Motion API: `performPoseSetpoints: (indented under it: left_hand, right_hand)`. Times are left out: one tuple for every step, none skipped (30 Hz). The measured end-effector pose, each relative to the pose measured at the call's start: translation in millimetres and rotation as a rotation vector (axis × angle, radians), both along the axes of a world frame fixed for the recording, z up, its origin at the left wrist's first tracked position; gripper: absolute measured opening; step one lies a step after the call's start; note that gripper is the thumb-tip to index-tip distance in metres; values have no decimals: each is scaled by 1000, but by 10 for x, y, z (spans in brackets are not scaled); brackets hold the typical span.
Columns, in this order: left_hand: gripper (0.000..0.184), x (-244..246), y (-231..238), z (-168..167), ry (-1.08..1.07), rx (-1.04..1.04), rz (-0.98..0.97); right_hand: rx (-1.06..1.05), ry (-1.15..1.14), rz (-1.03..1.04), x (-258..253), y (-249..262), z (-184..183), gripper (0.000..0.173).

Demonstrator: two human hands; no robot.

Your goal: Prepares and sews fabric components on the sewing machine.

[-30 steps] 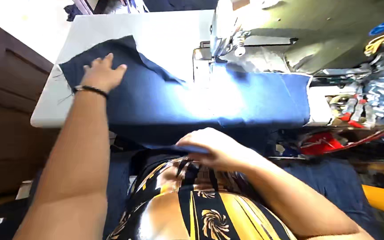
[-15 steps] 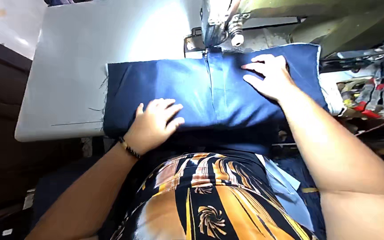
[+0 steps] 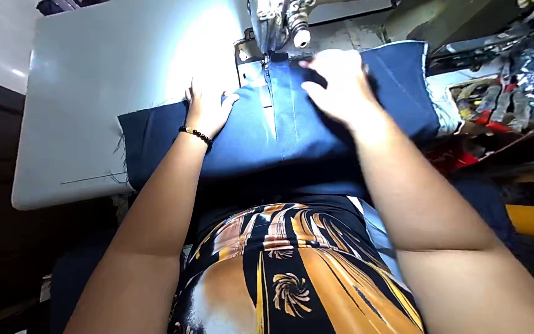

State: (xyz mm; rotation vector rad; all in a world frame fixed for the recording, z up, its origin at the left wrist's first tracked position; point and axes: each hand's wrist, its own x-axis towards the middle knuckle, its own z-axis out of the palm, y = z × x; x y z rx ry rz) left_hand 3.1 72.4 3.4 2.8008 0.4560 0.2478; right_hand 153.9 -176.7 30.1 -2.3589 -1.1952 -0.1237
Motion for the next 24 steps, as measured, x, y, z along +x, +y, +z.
performPoseSetpoints:
  left_hand:
    - [44, -55, -59, 16, -34, -3, -30]
    - [39, -135, -131, 37, -160, 11, -87]
    - [35, -238, -200, 96, -315, 29, -162]
    - [31, -352, -258, 229, -459, 75, -248]
    - [29, -480, -296, 430, -553, 153, -332]
    - [28, -603, -313, 684, -582, 242, -398]
    - [30, -682, -291, 931, -590, 310, -440]
    - [33, -705, -225, 1117, -581, 349, -452]
    - [35, -670, -136, 1218, -561, 348, -441]
    - [33, -582, -56, 1233, -535, 319, -417]
    - [30, -448, -8, 1178, -499, 271, -386]
    - [26, -283, 21, 1046, -458, 205, -350]
    - [26, -112, 34, 855, -408, 133, -300]
    - [26, 31, 2, 658, -334, 52, -235]
    - [26, 141, -44, 465, -269, -9, -181]
    - [29, 205, -97, 291, -205, -65, -149]
    - [33, 237, -142, 134, -168, -109, -140]
    - [35, 255, -176, 11, -151, -135, -140]
    - [37, 262, -201, -53, -137, -139, -141]
    - [37, 260, -223, -65, -130, -140, -145]
    - [36, 246, -253, -45, -110, -141, -138]
    - [36, 220, -280, -12, -97, -144, -131]
    - [36, 196, -292, 32, -109, -146, -133]
    - [37, 166, -297, 99, -123, -157, -138]
  right_hand:
    - [135, 18, 42, -197, 173, 48, 50]
    - [254, 74, 110, -386, 332, 71, 62]
    - [338, 159, 183, -560, 449, 73, 74]
    - [386, 295, 247, -720, 504, 65, 84]
    - [399, 451, 289, -889, 488, 46, 84]
    - [397, 607, 339, -1074, 411, 15, 71]
    - [357, 741, 399, -1252, 311, -33, 47]
    - [254, 847, 465, -1399, 197, -97, 26]
    - [110, 935, 516, -1492, 94, -136, 16]
    - [-9, 996, 540, -1536, 18, -176, 15]
    - [-100, 1022, 532, -1543, -37, -202, 19]
    - [-143, 1003, 499, -1527, -75, -235, 22]
    - [-167, 955, 456, -1496, -104, -277, 24]
    - [-201, 893, 412, -1458, -131, -329, 26]
    - [-255, 839, 372, -1426, -159, -394, 28]
    - [-324, 812, 329, -1408, -192, -466, 30]
    - [-396, 800, 283, -1396, -228, -524, 32]
    - [-456, 789, 243, -1384, -263, -564, 35]
    - [-507, 772, 220, -1361, -292, -562, 36]
    - [-559, 736, 225, -1331, -317, -512, 37]
    - [-618, 680, 258, -1292, -340, -411, 38]
    - [-651, 618, 306, -1239, -367, -276, 38]
    - [-613, 565, 350, -1165, -400, -131, 37]
    - [-498, 540, 372, -1081, -433, 5, 35]
